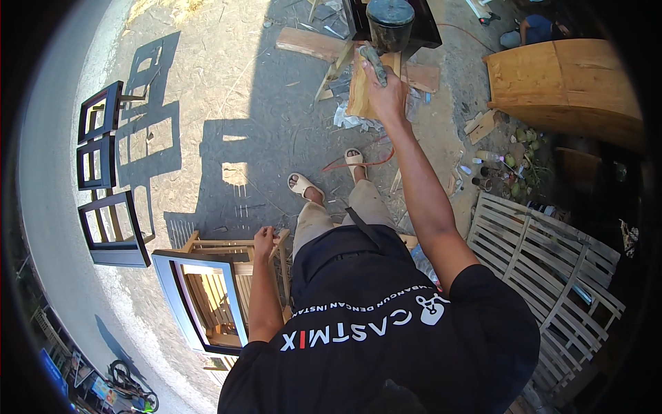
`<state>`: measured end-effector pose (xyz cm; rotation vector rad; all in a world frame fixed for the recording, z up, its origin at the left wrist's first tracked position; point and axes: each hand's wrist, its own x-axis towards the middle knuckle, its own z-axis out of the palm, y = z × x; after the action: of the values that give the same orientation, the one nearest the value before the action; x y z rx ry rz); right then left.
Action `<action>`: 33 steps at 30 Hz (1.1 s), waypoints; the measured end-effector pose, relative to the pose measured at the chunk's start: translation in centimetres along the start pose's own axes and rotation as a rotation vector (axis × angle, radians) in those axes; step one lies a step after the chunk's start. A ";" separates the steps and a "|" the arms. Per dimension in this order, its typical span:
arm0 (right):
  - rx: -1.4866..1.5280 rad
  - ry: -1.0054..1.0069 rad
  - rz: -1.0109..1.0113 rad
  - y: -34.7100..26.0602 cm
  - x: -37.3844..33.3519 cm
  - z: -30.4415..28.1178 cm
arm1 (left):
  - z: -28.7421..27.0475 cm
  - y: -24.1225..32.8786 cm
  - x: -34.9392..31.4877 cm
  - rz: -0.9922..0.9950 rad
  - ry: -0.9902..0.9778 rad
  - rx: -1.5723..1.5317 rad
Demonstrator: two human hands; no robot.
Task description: The person uses a spray gun to apply a dark finish to a wooden frame, turning it over to cover different sides, and then uses a small tool to scrape or clean the edges of the frame.
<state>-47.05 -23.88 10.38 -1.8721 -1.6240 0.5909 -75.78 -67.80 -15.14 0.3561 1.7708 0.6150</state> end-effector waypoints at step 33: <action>0.212 0.078 -0.046 12.2 9.9 -11.9 | 13.8 10.6 -0.8 -0.015 0.069 0.124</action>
<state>-28.66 -16.79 11.18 -1.6790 -1.4887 0.6368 -63.18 -56.55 -11.05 0.4102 1.8815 0.5139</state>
